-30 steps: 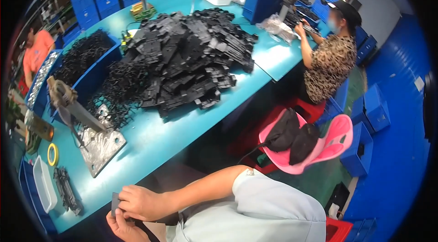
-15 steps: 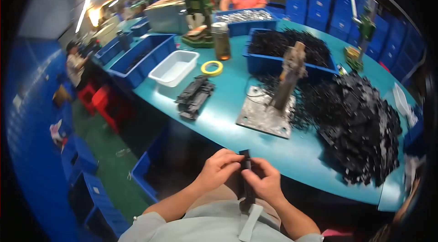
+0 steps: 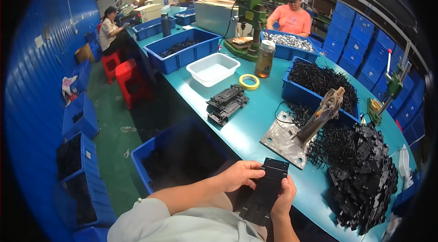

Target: Assembling black plastic components for a product at a factory workbench.

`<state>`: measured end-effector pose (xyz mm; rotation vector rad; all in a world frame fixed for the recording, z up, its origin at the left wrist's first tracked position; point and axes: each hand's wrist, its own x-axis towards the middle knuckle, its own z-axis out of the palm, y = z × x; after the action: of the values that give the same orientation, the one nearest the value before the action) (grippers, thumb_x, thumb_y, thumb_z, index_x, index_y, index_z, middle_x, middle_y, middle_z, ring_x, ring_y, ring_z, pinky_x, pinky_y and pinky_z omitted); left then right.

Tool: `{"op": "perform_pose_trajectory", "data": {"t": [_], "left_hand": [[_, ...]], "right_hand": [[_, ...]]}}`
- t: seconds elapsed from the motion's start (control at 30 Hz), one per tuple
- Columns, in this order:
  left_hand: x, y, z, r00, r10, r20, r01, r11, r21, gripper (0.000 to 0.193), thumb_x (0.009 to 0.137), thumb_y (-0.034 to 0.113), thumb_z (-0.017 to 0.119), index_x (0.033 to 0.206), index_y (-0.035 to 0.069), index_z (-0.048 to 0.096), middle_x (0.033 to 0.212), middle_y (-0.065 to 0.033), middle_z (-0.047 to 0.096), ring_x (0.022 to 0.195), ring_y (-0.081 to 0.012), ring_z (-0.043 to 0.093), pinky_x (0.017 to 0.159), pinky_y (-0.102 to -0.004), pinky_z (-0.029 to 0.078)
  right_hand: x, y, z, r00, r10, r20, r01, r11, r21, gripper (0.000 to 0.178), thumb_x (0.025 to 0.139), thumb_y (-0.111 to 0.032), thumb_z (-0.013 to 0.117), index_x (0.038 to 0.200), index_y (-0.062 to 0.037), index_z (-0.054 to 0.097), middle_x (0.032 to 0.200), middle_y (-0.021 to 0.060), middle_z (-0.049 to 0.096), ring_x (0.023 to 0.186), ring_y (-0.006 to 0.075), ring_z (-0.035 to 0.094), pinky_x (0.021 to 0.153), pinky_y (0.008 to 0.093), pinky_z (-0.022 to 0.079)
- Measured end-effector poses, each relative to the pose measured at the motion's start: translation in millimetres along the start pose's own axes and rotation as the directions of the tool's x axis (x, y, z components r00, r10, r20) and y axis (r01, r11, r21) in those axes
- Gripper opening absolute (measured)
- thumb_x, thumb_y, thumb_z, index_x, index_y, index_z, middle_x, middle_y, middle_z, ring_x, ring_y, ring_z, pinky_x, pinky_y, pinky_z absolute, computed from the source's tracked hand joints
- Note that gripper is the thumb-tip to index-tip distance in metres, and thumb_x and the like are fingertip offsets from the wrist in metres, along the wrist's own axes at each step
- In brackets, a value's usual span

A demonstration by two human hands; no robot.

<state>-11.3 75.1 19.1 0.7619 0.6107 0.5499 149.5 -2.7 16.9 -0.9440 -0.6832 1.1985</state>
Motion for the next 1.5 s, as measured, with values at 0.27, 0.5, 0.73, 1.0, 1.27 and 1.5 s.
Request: {"op": "perform_pose_trajectory", "data": {"t": [0.27, 0.5, 0.73, 1.0, 1.27, 1.5], "left_hand": [[24.9, 4.3, -0.3, 0.999, -0.044, 0.005, 0.044, 0.999, -0.021, 0.023, 0.087, 0.018, 0.064, 0.104, 0.002, 0.062, 0.092, -0.0037, 0.062, 0.08, -0.0124, 0.058, 0.065, -0.028, 0.05], [51.1, 21.2, -2.7, 0.998, -0.037, 0.052, 0.039, 0.998, -0.045, 0.022, 0.092, 0.02, 0.056, 0.104, 0.002, 0.059, 0.091, -0.005, 0.063, 0.078, -0.0151, 0.062, 0.07, -0.032, 0.052], [88.3, 20.9, -5.4, 0.993, -0.057, 0.105, 0.063, 0.996, -0.059, 0.017, 0.092, 0.02, 0.056, 0.099, 0.005, 0.058, 0.091, -0.0033, 0.064, 0.08, -0.0133, 0.061, 0.07, -0.0282, 0.049], [118.1, 23.6, -5.1, 0.997, -0.005, 0.082, 0.022, 0.977, -0.212, 0.018, 0.091, 0.017, 0.054, 0.098, 0.001, 0.058, 0.095, -0.0098, 0.064, 0.081, -0.0177, 0.065, 0.076, -0.0317, 0.055], [126.4, 30.5, -0.5, 0.998, 0.007, 0.069, 0.001, 0.995, -0.103, 0.025, 0.09, 0.025, 0.053, 0.098, 0.002, 0.057, 0.091, -0.0111, 0.066, 0.078, -0.0189, 0.066, 0.071, -0.03, 0.056], [141.1, 14.8, -13.1, 0.993, 0.093, 0.078, -0.085, 0.992, -0.096, 0.042, 0.09, 0.035, 0.045, 0.1, -0.003, 0.059, 0.089, -0.0181, 0.067, 0.072, -0.0244, 0.067, 0.064, -0.0334, 0.057]], "right_hand": [[21.7, -12.1, -29.0, 0.998, 0.053, -0.04, -0.063, 0.954, -0.294, 0.015, 0.085, -0.014, 0.053, 0.085, -0.0014, 0.061, 0.076, -0.0025, 0.052, 0.07, 0.0065, 0.044, 0.062, 0.023, 0.036], [52.4, -35.8, -30.7, 0.974, 0.225, 0.005, -0.216, 0.941, -0.262, 0.022, 0.084, -0.016, 0.056, 0.098, -0.0008, 0.063, 0.085, 0.0019, 0.061, 0.077, 0.0095, 0.055, 0.065, 0.0251, 0.043], [68.2, -43.9, -53.2, 0.936, 0.351, 0.027, -0.344, 0.929, -0.14, 0.017, 0.082, -0.012, 0.057, 0.091, 0.0018, 0.06, 0.089, 0.0096, 0.064, 0.078, 0.0174, 0.061, 0.067, 0.0308, 0.051], [95.3, -45.3, -58.9, 0.927, 0.351, 0.13, -0.34, 0.935, -0.101, 0.025, 0.08, -0.013, 0.06, 0.096, 0.0057, 0.059, 0.09, 0.0136, 0.065, 0.078, 0.0211, 0.064, 0.07, 0.036, 0.055], [101.1, -31.6, -61.0, 0.956, 0.252, 0.153, -0.247, 0.968, -0.049, 0.032, 0.081, -0.02, 0.061, 0.099, 0.0068, 0.058, 0.09, 0.0136, 0.064, 0.077, 0.0198, 0.064, 0.07, 0.0354, 0.056], [102.0, -27.1, -60.4, 0.956, 0.247, 0.16, -0.245, 0.969, -0.033, 0.032, 0.083, -0.021, 0.061, 0.098, 0.0065, 0.057, 0.089, 0.0137, 0.065, 0.075, 0.0193, 0.064, 0.067, 0.0344, 0.056]]}}
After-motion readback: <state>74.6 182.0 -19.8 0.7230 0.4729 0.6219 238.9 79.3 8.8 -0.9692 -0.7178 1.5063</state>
